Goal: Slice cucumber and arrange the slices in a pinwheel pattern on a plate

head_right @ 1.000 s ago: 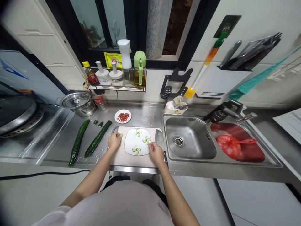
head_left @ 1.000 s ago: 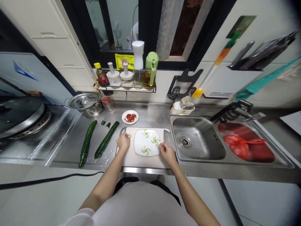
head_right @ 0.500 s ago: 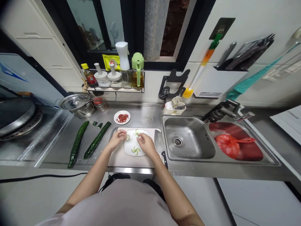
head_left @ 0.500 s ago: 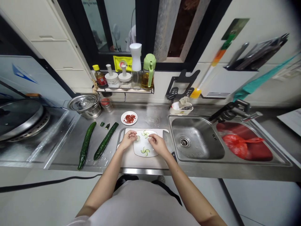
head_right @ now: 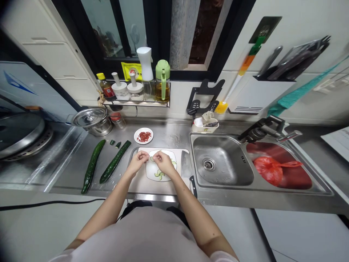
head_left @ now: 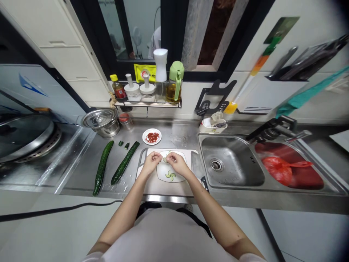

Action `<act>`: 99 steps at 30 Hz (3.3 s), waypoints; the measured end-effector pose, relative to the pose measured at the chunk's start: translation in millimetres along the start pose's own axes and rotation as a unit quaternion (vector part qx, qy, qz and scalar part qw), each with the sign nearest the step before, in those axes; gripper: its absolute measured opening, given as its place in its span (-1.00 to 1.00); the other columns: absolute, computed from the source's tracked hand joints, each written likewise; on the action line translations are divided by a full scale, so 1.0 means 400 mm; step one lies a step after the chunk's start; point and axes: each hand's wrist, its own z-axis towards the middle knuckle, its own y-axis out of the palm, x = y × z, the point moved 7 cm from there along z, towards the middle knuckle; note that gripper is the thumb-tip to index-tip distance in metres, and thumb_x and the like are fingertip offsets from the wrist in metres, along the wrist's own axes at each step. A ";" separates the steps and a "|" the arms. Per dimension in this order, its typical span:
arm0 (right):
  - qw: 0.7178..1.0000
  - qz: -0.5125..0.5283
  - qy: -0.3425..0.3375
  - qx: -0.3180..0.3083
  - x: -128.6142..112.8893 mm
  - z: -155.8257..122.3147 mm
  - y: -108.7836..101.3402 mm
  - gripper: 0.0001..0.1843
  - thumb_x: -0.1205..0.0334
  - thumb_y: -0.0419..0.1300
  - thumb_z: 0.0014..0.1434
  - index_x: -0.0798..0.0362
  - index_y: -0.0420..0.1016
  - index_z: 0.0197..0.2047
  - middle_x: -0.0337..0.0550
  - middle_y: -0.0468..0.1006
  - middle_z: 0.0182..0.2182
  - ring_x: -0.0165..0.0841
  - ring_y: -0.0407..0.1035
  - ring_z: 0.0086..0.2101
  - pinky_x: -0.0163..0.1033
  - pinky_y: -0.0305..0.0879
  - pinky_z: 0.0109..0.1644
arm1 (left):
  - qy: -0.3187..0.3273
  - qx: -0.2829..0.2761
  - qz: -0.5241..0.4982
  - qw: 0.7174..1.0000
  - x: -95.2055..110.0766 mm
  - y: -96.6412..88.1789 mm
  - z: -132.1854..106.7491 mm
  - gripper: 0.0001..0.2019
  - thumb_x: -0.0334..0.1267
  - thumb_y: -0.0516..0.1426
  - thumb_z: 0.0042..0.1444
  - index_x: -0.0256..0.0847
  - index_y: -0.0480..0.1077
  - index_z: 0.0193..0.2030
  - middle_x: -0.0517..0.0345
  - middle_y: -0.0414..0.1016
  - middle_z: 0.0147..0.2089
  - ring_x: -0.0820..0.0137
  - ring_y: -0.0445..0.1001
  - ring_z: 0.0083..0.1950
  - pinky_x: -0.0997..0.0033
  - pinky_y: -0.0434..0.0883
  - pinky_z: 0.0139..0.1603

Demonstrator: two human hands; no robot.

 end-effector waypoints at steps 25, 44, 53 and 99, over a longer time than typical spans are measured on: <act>1.000 -0.021 -0.002 -0.012 0.011 -0.011 0.006 -0.87 0.20 0.13 0.08 0.06 0.44 -0.39 -0.25 0.49 -0.46 -0.42 0.34 -0.40 -0.33 0.23 -0.27 | -0.078 -0.027 -0.013 0.996 -0.019 0.030 -0.024 -0.69 -0.02 0.27 -0.17 -0.26 0.41 -0.47 0.20 0.41 -0.51 0.57 0.24 -0.54 0.57 0.14 -0.53; 0.980 0.111 0.165 -0.009 0.086 0.000 0.048 -0.90 0.25 0.19 -0.02 0.06 0.36 -0.50 -0.33 0.38 -0.68 -0.51 0.24 -0.67 -0.43 0.15 -0.63 | -0.003 0.009 -0.027 1.000 -0.049 0.021 0.001 -0.64 -0.11 0.30 -0.16 -0.25 0.42 -0.24 0.24 0.43 -0.49 0.51 0.37 -0.46 0.51 0.29 -0.38; 0.955 0.177 0.238 -0.021 0.120 -0.003 0.069 -0.91 0.29 0.17 0.01 0.08 0.36 -0.49 -0.29 0.41 -0.70 -0.51 0.23 -0.70 -0.46 0.10 -0.70 | 0.037 0.021 0.001 0.999 -0.064 0.021 0.008 -0.54 -0.08 0.26 -0.06 -0.22 0.36 -0.03 0.24 0.45 -0.44 0.50 0.39 -0.43 0.51 0.29 -0.33; 0.911 -0.367 0.169 -0.078 0.174 0.027 0.138 -0.80 0.24 0.02 0.30 0.02 0.42 -0.08 -0.11 0.57 -0.24 -0.35 0.42 -0.27 -0.34 0.05 -0.34 | 0.133 0.058 0.428 0.892 -0.156 -0.021 0.049 -0.77 -0.32 0.10 0.14 -0.13 0.49 -0.07 0.04 0.40 -0.15 0.24 0.37 -0.05 0.25 0.32 0.02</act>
